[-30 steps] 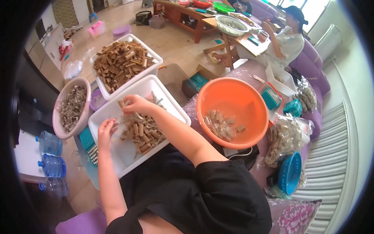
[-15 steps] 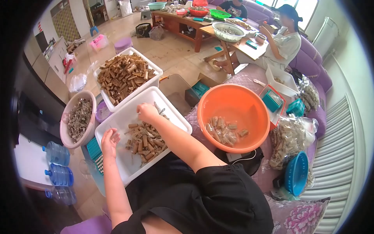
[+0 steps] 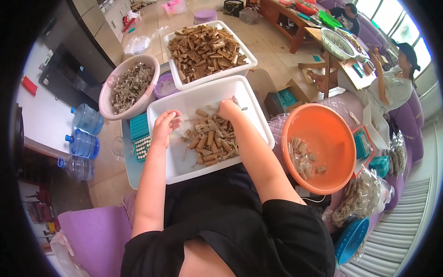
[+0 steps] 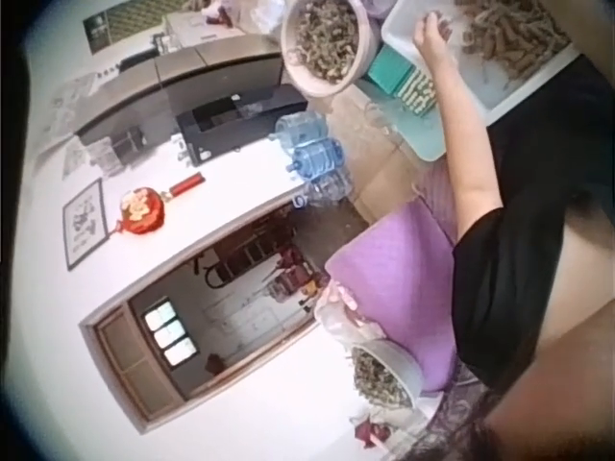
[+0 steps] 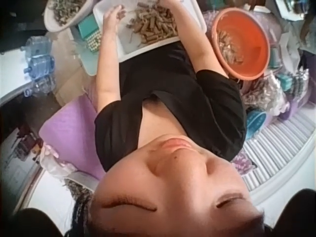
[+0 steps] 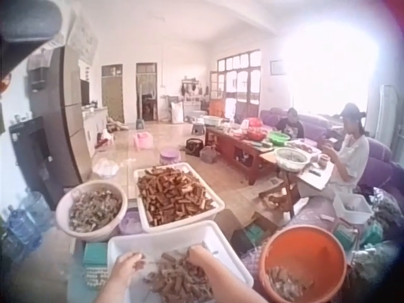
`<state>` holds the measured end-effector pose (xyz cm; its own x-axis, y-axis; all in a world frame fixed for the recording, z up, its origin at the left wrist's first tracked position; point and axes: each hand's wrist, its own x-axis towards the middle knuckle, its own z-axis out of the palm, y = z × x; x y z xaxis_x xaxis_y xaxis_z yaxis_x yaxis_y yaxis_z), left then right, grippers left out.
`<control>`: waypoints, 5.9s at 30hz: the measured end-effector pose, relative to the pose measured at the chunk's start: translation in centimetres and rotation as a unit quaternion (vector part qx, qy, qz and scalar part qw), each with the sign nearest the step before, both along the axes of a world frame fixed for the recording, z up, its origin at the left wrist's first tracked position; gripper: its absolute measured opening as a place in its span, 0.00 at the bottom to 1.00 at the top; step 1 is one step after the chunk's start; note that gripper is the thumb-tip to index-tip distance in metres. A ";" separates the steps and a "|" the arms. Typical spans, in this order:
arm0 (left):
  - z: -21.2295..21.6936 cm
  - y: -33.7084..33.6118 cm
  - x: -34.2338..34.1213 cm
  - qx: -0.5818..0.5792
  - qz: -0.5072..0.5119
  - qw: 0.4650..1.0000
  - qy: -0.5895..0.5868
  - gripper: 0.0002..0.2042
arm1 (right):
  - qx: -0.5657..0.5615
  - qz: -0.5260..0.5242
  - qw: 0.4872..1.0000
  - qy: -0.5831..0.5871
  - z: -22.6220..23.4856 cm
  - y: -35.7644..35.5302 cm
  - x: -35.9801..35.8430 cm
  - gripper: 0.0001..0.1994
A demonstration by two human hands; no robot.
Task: The person packs small brown cylindrical tubes into plastic bags by hand at a low table.
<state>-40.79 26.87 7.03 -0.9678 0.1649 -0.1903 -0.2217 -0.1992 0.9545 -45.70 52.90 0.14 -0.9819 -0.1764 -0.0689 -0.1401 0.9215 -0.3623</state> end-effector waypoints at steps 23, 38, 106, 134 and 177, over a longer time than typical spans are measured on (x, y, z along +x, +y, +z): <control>-0.9 -1.3 0.0 0.013 0.007 1.000 -0.010 0.09 | 0.230 0.033 0.972 0.043 3.1 -3.6 1.8 0.08; -0.4 -0.6 0.0 -0.001 0.009 1.000 -0.019 0.08 | -0.005 0.037 0.987 0.159 5.2 -2.4 2.6 0.15; 0.0 2.3 1.1 -0.146 0.026 0.940 0.308 0.07 | -0.598 -0.018 0.791 -0.129 8.6 -5.1 4.2 0.14; -1.8 1.5 0.3 -0.128 -0.134 0.982 0.041 0.08 | -0.411 0.068 0.909 -0.022 10.1 -4.1 4.6 0.08; -1.0 2.2 0.9 -0.239 0.012 0.926 0.291 0.11 | -0.141 0.163 0.901 0.376 8.9 -7.9 4.7 0.08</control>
<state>-39.92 29.11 6.01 -0.9315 0.1735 0.3198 0.3579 0.2795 0.8909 -41.00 44.96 9.00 -0.6248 -0.3692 0.6880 -0.6902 0.6732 -0.2656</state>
